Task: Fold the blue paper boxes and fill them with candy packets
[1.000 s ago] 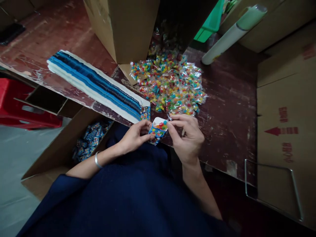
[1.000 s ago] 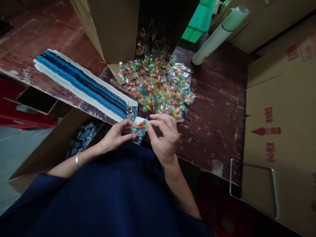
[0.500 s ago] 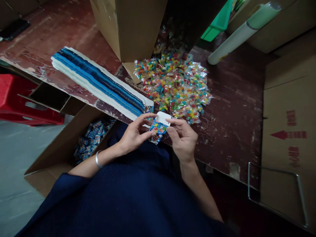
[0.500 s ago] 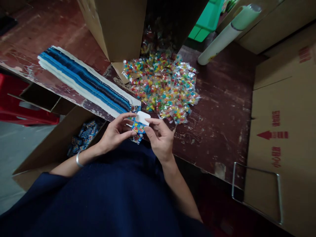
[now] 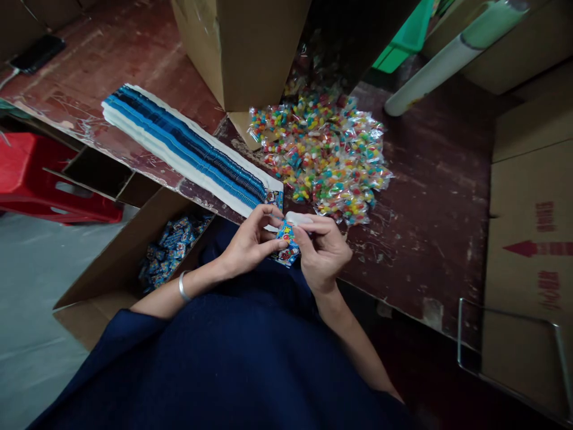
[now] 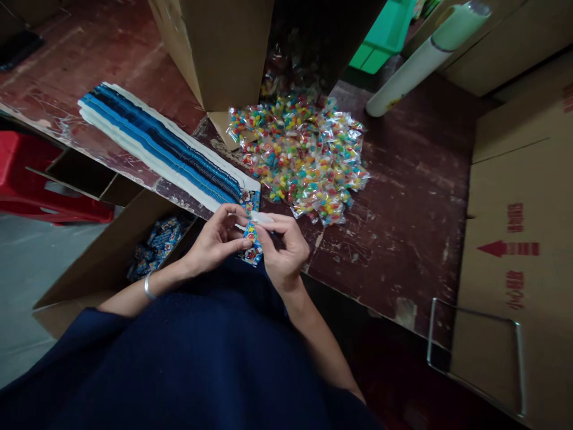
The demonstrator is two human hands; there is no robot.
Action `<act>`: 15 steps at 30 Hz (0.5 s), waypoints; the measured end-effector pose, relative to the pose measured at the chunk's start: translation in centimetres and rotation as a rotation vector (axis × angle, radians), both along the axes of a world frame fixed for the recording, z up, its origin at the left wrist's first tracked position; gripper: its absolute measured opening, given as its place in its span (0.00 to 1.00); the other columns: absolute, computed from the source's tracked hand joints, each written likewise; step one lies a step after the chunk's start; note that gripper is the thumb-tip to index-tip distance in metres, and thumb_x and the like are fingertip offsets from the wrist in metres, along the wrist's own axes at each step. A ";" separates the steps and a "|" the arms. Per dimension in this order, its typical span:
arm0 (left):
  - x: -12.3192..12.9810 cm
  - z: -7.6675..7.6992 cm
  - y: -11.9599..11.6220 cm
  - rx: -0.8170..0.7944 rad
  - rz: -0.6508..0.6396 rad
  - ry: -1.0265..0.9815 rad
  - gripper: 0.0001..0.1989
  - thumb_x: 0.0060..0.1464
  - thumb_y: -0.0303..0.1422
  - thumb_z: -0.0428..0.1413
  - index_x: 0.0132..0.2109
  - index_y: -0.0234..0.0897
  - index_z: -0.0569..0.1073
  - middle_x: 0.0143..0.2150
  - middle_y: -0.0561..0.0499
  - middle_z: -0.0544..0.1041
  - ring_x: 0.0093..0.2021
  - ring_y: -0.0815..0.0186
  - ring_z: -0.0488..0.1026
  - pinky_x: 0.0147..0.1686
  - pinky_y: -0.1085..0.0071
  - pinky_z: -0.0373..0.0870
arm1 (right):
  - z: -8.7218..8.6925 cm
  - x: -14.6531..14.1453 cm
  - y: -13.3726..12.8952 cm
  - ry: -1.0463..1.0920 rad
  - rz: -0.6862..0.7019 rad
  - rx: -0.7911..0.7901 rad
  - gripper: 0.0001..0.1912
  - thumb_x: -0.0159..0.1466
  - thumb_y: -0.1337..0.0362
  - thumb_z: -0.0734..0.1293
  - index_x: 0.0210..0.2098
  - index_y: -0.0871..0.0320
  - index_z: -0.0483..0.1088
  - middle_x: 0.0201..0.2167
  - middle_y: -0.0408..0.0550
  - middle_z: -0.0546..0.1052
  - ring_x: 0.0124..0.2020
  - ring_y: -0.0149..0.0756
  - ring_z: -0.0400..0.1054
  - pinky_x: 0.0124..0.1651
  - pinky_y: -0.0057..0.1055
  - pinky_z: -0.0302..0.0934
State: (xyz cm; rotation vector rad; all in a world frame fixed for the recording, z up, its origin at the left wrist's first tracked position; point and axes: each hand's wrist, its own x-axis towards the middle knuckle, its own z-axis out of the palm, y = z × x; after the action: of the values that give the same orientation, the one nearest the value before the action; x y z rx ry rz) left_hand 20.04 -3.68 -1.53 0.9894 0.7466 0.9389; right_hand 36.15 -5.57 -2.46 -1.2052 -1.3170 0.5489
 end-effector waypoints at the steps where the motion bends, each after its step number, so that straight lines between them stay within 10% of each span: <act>1: 0.0 0.1 -0.1 -0.005 0.007 0.000 0.28 0.53 0.42 0.71 0.52 0.43 0.64 0.45 0.53 0.71 0.34 0.74 0.74 0.36 0.76 0.76 | 0.2 -0.1 0.1 0.045 0.013 -0.005 0.09 0.65 0.61 0.75 0.44 0.50 0.74 0.41 0.46 0.82 0.43 0.41 0.80 0.50 0.42 0.75; 15: -1.7 0.6 -0.2 0.206 -0.053 0.213 0.28 0.62 0.32 0.62 0.67 0.44 0.66 0.52 0.45 0.75 0.43 0.64 0.80 0.44 0.68 0.80 | 2.7 1.9 2.5 0.160 0.245 -0.377 0.08 0.60 0.60 0.78 0.29 0.55 0.78 0.31 0.44 0.81 0.32 0.35 0.75 0.35 0.31 0.70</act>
State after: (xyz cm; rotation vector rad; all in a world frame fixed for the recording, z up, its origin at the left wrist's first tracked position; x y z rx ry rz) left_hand 18.34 -3.85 -0.89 1.2996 0.8081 0.8850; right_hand 38.00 -3.02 0.21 -1.2771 -1.2650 1.0870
